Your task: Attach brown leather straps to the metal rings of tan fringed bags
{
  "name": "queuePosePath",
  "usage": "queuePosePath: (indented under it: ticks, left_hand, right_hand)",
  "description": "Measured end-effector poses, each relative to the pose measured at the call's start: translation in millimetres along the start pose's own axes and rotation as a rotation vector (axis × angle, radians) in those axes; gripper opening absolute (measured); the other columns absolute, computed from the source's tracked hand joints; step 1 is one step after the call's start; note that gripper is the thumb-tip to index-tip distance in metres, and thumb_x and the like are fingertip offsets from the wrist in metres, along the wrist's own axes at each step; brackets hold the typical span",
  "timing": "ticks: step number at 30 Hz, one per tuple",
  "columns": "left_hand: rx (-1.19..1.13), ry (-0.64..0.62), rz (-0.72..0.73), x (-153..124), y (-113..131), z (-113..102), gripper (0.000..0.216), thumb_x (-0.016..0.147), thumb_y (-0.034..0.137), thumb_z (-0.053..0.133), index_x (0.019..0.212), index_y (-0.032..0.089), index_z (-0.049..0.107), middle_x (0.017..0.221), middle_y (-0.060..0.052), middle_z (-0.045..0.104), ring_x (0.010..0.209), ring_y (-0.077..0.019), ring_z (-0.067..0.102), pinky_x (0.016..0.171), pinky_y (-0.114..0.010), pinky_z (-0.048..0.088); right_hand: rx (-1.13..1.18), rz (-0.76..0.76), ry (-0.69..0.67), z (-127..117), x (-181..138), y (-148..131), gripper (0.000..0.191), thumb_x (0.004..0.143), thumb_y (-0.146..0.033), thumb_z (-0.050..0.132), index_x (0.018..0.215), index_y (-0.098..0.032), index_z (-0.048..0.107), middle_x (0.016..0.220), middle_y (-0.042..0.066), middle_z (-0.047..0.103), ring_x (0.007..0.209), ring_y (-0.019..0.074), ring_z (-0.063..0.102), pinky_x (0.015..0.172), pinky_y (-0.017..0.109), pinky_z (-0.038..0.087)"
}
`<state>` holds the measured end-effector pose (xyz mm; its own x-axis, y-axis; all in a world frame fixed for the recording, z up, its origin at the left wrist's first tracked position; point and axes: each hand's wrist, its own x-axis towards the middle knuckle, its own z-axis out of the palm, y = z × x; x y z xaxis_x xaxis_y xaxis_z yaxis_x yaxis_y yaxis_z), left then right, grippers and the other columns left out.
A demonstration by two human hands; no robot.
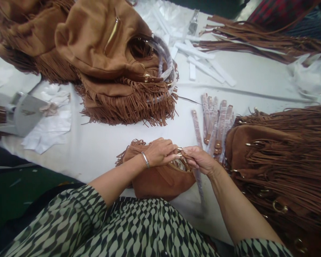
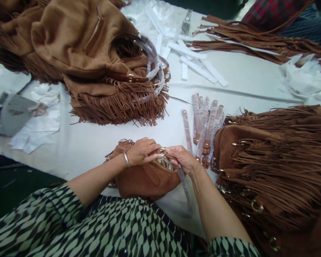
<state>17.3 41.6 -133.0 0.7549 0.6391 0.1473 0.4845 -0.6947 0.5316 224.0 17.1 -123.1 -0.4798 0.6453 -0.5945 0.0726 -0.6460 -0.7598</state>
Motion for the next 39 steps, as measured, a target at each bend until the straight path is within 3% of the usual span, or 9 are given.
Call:
queuePosePath:
  ticks: [6, 9, 13, 16, 20, 25, 32, 35, 39]
  left_hand:
    - [-0.002, -0.072, -0.014, 12.1, -9.0, 5.6, 0.039, 0.090, 0.049, 0.036, 0.099, 0.019, 0.058, 0.082, -0.004, 0.056, 0.078, -0.0154, 0.052, 0.074, -0.028, 0.036]
    - [0.118, -0.131, -0.153, 28.1, -13.8, 7.2, 0.037, 0.090, 0.047, 0.035, 0.100, 0.019, 0.057, 0.086, -0.006, 0.056, 0.081, -0.0181, 0.052, 0.075, -0.030, 0.036]
    - [0.329, 0.037, -0.452, 42.9, -12.2, 13.6, 0.044, 0.085, 0.042, 0.049, 0.119, 0.014, 0.047, 0.116, -0.015, 0.050, 0.110, -0.0298, 0.042, 0.089, -0.043, 0.031]
    - [0.192, 0.069, -0.432, 34.6, 1.5, 30.1, 0.046, 0.085, 0.034, 0.048, 0.125, 0.012, 0.042, 0.128, -0.018, 0.040, 0.120, -0.0327, 0.030, 0.097, -0.048, 0.023]
    - [-0.187, -0.183, -0.279, 10.8, 34.4, 66.9, 0.024, 0.085, 0.029, 0.044, 0.095, 0.015, 0.060, 0.093, -0.011, 0.057, 0.096, -0.0257, 0.048, 0.089, -0.041, 0.033]
    - [-0.362, -0.228, -0.275, -1.1, 66.5, 96.8, 0.015, 0.080, 0.025, 0.049, 0.083, 0.016, 0.061, 0.081, -0.005, 0.059, 0.082, -0.0193, 0.052, 0.078, -0.031, 0.040]
    - [-0.493, -0.173, -0.393, -13.0, 66.4, 77.0, 0.013, 0.076, 0.022, 0.049, 0.075, 0.015, 0.059, 0.069, -0.002, 0.058, 0.066, -0.0145, 0.053, 0.062, -0.024, 0.042]
    - [-0.535, -0.124, -0.453, -14.6, 68.4, 64.2, 0.022, 0.080, 0.030, 0.046, 0.069, 0.016, 0.057, 0.059, 0.000, 0.054, 0.055, -0.0131, 0.049, 0.052, -0.022, 0.039]
    - [-0.595, 0.007, -0.502, -9.2, 88.3, 46.0, 0.036, 0.084, 0.043, 0.041, 0.064, 0.016, 0.052, 0.056, 0.000, 0.048, 0.054, -0.0121, 0.046, 0.052, -0.022, 0.038]
  right_hand:
    - [-0.200, -0.017, 0.203, 1.0, -0.9, -1.0, 0.045, 0.079, -0.056, 0.047, 0.073, -0.013, 0.060, 0.042, -0.002, 0.052, 0.031, 0.0074, 0.038, 0.033, 0.018, 0.030]
    - [-0.348, -0.057, 0.395, -15.9, 9.2, 0.9, 0.044, 0.080, -0.053, 0.045, 0.080, -0.013, 0.063, 0.064, 0.005, 0.064, 0.053, 0.0142, 0.056, 0.049, 0.023, 0.043]
    - [-0.580, -0.086, 0.738, -47.6, 0.8, 20.1, 0.034, 0.082, -0.043, 0.042, 0.086, -0.016, 0.063, 0.085, 0.006, 0.066, 0.082, 0.0201, 0.058, 0.069, 0.028, 0.043]
    - [-0.710, -0.009, 0.840, -55.7, -29.2, 57.1, 0.025, 0.080, -0.037, 0.048, 0.083, -0.018, 0.063, 0.085, 0.006, 0.065, 0.084, 0.0210, 0.058, 0.074, 0.029, 0.041]
    - [-0.793, 0.104, 0.848, -44.4, -65.2, 111.4, 0.020, 0.077, -0.030, 0.053, 0.091, -0.019, 0.062, 0.094, 0.006, 0.063, 0.088, 0.0201, 0.058, 0.077, 0.029, 0.042]
    - [-0.790, 0.171, 0.908, -44.2, -69.2, 134.1, 0.041, 0.075, -0.021, 0.056, 0.115, -0.021, 0.050, 0.121, 0.010, 0.051, 0.107, 0.0228, 0.051, 0.086, 0.032, 0.038]
    - [-0.451, 0.094, 0.819, -55.5, -55.8, 97.1, 0.037, 0.065, -0.014, 0.060, 0.102, -0.018, 0.055, 0.084, 0.008, 0.064, 0.086, 0.0251, 0.060, 0.069, 0.031, 0.043]
    - [-0.183, 0.008, 0.642, -41.4, -57.5, 76.2, 0.013, 0.067, -0.025, 0.061, 0.076, -0.018, 0.057, 0.062, 0.003, 0.060, 0.059, 0.0206, 0.059, 0.050, 0.028, 0.042]
    - [0.185, -0.112, 0.460, -15.0, -57.1, 50.1, 0.029, 0.073, -0.047, 0.056, 0.071, -0.019, 0.052, 0.060, 0.001, 0.057, 0.050, 0.0142, 0.054, 0.044, 0.025, 0.042]
